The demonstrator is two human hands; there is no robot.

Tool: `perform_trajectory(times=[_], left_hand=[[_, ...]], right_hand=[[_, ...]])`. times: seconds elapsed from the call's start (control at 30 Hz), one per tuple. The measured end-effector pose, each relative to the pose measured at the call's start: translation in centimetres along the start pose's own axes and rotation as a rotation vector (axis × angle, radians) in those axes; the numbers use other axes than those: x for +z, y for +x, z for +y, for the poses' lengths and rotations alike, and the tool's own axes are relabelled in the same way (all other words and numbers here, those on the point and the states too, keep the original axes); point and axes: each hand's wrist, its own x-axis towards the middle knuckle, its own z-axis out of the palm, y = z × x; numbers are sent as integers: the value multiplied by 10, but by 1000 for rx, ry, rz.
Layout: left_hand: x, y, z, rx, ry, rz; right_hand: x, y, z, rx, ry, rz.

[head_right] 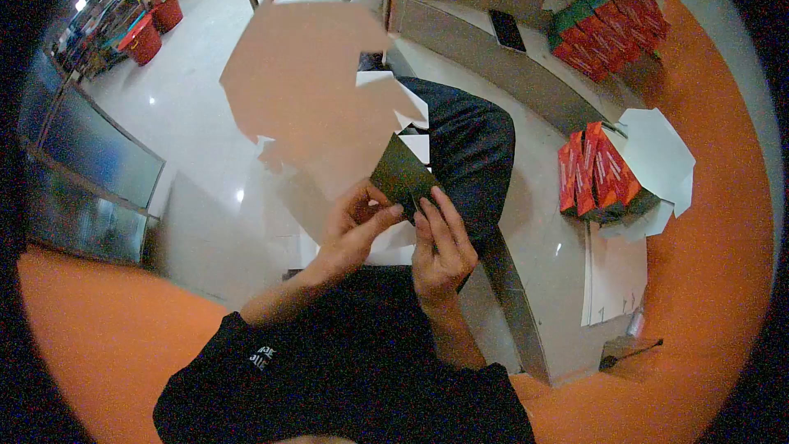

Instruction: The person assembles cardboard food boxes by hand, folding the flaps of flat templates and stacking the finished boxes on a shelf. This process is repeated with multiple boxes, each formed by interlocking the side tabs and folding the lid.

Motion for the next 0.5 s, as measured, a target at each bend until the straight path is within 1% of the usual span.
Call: perform_trajectory(times=[0.07, 0.1, 0.2, 0.3, 0.4, 0.43, 0.5], left_hand=[[8, -6, 0, -4, 18, -17], [11, -8, -7, 11, -43, -10], [17, -6, -13, 14, -67, 53], [12, 0, -5, 118, 136, -4], [10, -3, 9, 249, 515, -74], [13, -5, 9, 231, 530, -41], [10, -5, 7, 254, 565, -59]], right_hand=[[6, -7, 2, -12, -45, 23], [8, -10, 3, -17, -66, 34], [4, -2, 5, 59, 11, 3], [-1, 1, 7, 187, 206, -112], [-2, -13, 16, 142, 324, -110], [-2, -15, 15, 156, 319, -119], [-5, -16, 14, 187, 304, -133]])
